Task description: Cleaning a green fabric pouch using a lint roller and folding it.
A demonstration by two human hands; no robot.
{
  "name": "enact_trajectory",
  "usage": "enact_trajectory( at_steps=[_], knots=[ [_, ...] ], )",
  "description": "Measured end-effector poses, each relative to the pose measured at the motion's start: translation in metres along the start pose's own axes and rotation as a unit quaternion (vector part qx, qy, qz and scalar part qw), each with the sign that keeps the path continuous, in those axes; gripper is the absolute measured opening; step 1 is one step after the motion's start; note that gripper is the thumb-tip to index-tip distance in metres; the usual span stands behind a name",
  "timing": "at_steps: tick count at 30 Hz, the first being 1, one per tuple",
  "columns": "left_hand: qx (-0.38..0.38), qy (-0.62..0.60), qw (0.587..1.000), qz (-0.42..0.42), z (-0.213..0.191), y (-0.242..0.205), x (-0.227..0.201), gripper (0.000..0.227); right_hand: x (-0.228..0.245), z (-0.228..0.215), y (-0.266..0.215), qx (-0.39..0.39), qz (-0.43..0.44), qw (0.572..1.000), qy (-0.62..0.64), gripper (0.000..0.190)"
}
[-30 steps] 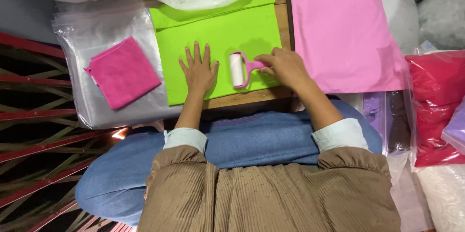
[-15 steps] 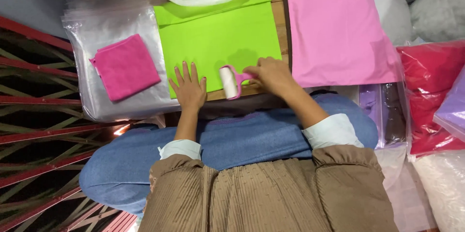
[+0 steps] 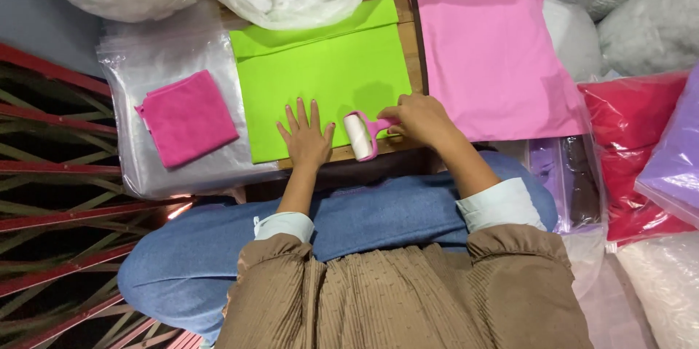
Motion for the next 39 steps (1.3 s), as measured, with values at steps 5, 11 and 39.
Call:
enact_trajectory(
  at_steps=[5, 11, 39],
  knots=[
    [0.020, 0.005, 1.000, 0.020, -0.005, -0.021, 0.015, 0.072, -0.074, -0.023, -0.040, 0.023, 0.080, 0.997, -0.001, 0.037],
    [0.062, -0.088, 0.994, 0.009, -0.003, -0.019, 0.015, 0.064, -0.037, -0.054, -0.018, -0.021, 0.083, 0.996, 0.010, 0.037],
    [-0.066, -0.039, 0.996, -0.052, -0.041, 0.074, 0.056, 0.060, -0.177, -0.069, -0.023, -0.079, 0.179, 0.980, -0.024, 0.035]
  ],
)
Point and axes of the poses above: each hand's wrist, its own y-axis towards the middle knuckle, its own z-axis out of the palm, x = y × z, the point moved 9 cm from there along y, towards the middle knuckle, and after that the axes turned 15 degrees about -z, right-handed, at the moved point
